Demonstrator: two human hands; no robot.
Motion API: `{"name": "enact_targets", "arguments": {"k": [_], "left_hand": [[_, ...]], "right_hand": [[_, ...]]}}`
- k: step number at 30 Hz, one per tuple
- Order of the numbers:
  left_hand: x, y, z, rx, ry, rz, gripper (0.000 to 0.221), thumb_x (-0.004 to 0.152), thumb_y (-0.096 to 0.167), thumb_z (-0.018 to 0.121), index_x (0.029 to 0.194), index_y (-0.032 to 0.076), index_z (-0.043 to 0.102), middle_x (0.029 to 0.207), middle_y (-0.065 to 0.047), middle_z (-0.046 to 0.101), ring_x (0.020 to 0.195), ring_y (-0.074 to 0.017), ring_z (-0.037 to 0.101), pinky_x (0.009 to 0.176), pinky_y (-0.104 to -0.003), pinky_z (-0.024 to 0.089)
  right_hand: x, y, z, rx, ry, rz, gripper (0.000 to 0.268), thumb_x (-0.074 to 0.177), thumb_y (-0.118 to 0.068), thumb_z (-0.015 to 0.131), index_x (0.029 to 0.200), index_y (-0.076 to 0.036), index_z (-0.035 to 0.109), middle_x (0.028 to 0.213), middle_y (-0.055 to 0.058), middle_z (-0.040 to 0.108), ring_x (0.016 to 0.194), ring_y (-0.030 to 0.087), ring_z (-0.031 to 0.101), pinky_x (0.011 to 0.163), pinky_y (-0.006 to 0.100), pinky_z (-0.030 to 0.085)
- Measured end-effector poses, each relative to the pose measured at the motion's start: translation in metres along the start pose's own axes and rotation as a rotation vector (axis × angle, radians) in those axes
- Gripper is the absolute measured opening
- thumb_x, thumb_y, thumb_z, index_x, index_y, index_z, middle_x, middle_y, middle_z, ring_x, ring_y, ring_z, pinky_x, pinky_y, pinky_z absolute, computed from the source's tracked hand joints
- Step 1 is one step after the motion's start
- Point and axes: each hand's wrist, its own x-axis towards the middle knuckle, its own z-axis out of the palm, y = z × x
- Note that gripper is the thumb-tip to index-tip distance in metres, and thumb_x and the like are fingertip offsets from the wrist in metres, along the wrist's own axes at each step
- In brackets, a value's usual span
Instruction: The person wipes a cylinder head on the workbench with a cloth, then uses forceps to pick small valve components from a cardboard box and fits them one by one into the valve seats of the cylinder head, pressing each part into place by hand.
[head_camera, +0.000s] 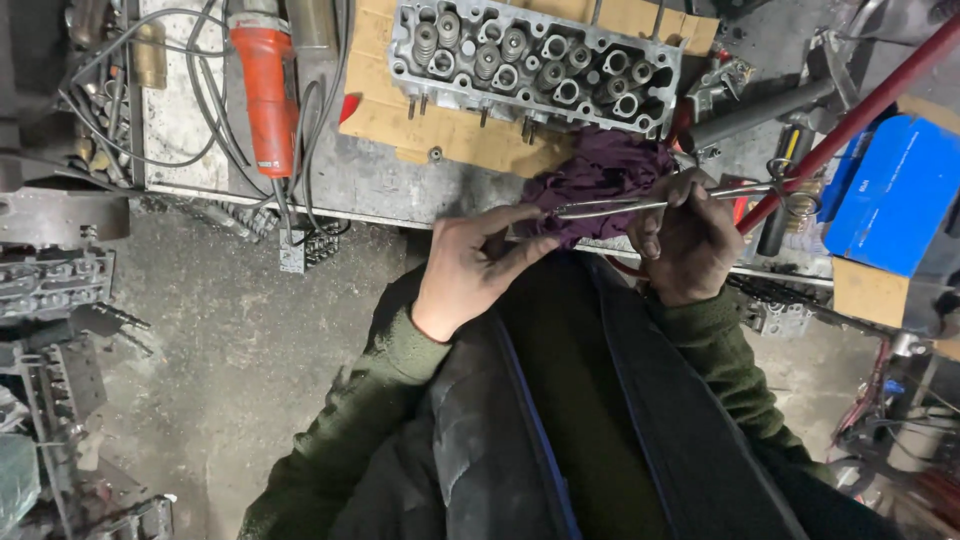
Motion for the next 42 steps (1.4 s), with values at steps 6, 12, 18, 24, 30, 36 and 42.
{"name": "enact_targets", "arguments": {"k": [6,12,18,24,30,36,42], "left_hand": [[-0.002,-0.005,0.009,0.038,0.043,-0.037,0.017,0.097,0.017,0.078,0.104,0.002,0.076,0.092,-0.011,0.078,0.077,-0.0166,0.078,0.069,-0.026,0.058],[0.0,0.002,0.004,0.104,0.04,-0.06,0.012,0.094,0.013,0.077,0.101,0.003,0.078,0.075,-0.009,0.074,0.05,-0.0121,0.057,0.051,-0.027,0.043],[-0.003,-0.012,0.0,0.209,0.124,-0.154,0.014,0.09,0.017,0.083,0.09,0.004,0.079,0.064,-0.01,0.066,0.047,-0.0121,0.049,0.049,-0.028,0.04],[-0.023,-0.045,-0.023,0.325,0.291,-0.274,0.014,0.097,0.006,0.064,0.107,0.001,0.073,0.071,-0.011,0.065,0.056,-0.0101,0.058,0.056,-0.028,0.046],[-0.04,-0.064,-0.025,0.135,0.238,-0.329,0.028,0.096,0.0,0.048,0.11,0.002,0.073,0.078,-0.009,0.066,0.069,-0.0107,0.058,0.065,-0.028,0.047],[-0.037,-0.073,-0.026,0.005,0.173,-0.443,0.036,0.089,-0.004,0.041,0.106,0.002,0.072,0.072,-0.003,0.057,0.064,-0.0091,0.05,0.061,-0.027,0.043],[-0.041,-0.098,-0.015,-0.227,0.136,-0.552,0.033,0.097,-0.008,0.035,0.104,-0.002,0.067,0.076,-0.003,0.06,0.059,-0.0081,0.049,0.053,-0.026,0.041]], "right_hand": [[-0.004,0.0,0.0,-0.037,-0.017,-0.018,0.024,0.11,-0.027,0.054,0.1,-0.004,0.053,0.079,0.014,0.057,0.053,0.02,0.049,0.05,0.031,0.039],[-0.006,-0.003,-0.003,-0.036,0.01,-0.054,0.026,0.11,-0.025,0.054,0.097,-0.002,0.053,0.081,0.014,0.056,0.058,0.02,0.051,0.05,0.029,0.039],[-0.003,-0.004,0.003,-0.185,0.002,-0.056,0.02,0.109,-0.019,0.053,0.102,-0.001,0.057,0.085,0.013,0.061,0.068,0.019,0.059,0.055,0.03,0.046],[0.006,0.015,0.007,-0.65,-0.031,0.022,0.014,0.107,-0.008,0.055,0.11,0.003,0.064,0.09,0.011,0.068,0.074,0.016,0.065,0.065,0.029,0.053],[0.033,0.067,-0.051,-0.47,0.064,0.136,0.015,0.105,-0.009,0.06,0.112,0.0,0.068,0.087,0.006,0.069,0.069,0.012,0.063,0.059,0.025,0.046],[0.042,0.063,-0.029,-0.721,-0.043,0.109,0.022,0.104,-0.014,0.064,0.121,0.0,0.065,0.095,0.004,0.068,0.078,0.011,0.061,0.067,0.026,0.049],[0.045,0.073,-0.049,-1.183,-0.212,0.556,0.034,0.1,-0.03,0.067,0.122,-0.004,0.071,0.093,0.009,0.076,0.078,0.014,0.066,0.069,0.031,0.053]]}}
